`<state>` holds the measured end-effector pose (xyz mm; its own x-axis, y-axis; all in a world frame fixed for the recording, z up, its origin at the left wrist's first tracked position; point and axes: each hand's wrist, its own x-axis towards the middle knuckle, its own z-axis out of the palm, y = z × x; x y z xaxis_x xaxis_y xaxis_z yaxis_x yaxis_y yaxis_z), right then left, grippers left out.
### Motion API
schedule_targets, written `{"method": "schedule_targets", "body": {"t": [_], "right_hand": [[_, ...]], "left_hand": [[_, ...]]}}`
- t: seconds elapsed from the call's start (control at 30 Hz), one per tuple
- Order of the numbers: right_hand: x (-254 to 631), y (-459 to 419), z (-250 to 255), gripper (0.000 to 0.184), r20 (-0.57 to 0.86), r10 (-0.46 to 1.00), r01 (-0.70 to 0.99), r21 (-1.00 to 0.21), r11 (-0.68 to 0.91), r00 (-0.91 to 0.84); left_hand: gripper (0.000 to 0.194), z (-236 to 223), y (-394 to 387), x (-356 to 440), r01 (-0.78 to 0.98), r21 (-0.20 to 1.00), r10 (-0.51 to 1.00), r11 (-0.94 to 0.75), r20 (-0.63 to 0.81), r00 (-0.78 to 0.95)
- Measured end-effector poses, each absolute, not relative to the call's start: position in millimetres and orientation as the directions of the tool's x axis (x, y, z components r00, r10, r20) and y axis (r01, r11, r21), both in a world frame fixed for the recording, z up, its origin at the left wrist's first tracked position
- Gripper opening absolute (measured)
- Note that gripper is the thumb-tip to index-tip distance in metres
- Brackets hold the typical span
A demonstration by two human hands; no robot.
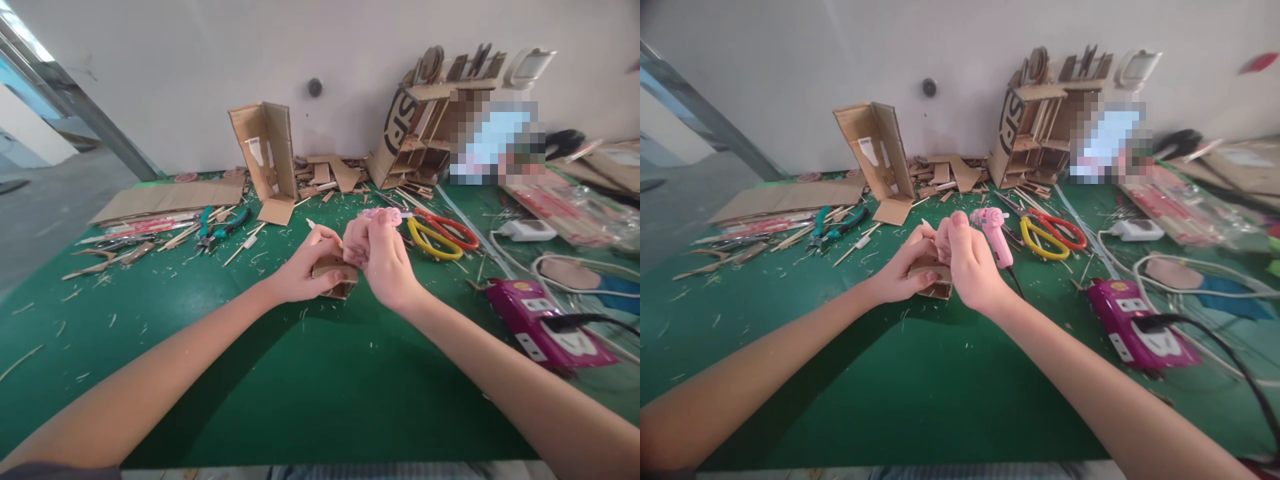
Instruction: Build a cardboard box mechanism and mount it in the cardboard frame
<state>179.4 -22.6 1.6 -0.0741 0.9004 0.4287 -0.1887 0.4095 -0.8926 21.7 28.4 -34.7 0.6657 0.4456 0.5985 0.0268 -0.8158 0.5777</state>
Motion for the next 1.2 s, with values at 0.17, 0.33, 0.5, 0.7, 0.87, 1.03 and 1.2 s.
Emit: {"method": "schedule_targets", "body": {"t": [0.17,0.33,0.5,0.7,0.87,1.03,1.2], "right_hand": [[184,-23,3,0.058,0.473,0.868,-0.038,-0.88,0.473,-0.151],[192,-25,4,0.054,0.51,0.816,0.214,-0.795,0.568,-0.272],[192,-26,8,0.05,0.585,0.754,0.352,-0.667,0.656,-0.298],[191,-23,-3,0.051,0.61,0.729,0.535,-0.523,0.664,-0.309],[199,-17,-15,0.053,0.55,0.786,0.568,-0.564,0.599,-0.282],[193,-27,1,0.05,0.708,0.692,0.369,-0.612,0.699,-0.137],[191,-37,23,0.054,0.724,0.634,0.079,-0.673,0.735,0.273]], "left_hand": [[0.023,-34,29,22,0.01,0.571,0.438,-0.821,0.618,0.652],[0.018,-30,25,22,0.043,0.592,0.485,-0.805,0.614,0.623],[0.016,-31,26,23,0.049,0.588,0.492,-0.807,0.624,0.608],[0.023,-34,26,23,0.084,0.611,0.536,-0.787,0.611,0.582],[0.02,-31,23,21,0.111,0.581,0.511,-0.806,0.589,0.627],[0.028,-34,27,21,0.055,0.58,0.487,-0.812,0.623,0.612],[0.031,-32,26,22,0.082,0.636,0.566,-0.767,0.611,0.554]]}}
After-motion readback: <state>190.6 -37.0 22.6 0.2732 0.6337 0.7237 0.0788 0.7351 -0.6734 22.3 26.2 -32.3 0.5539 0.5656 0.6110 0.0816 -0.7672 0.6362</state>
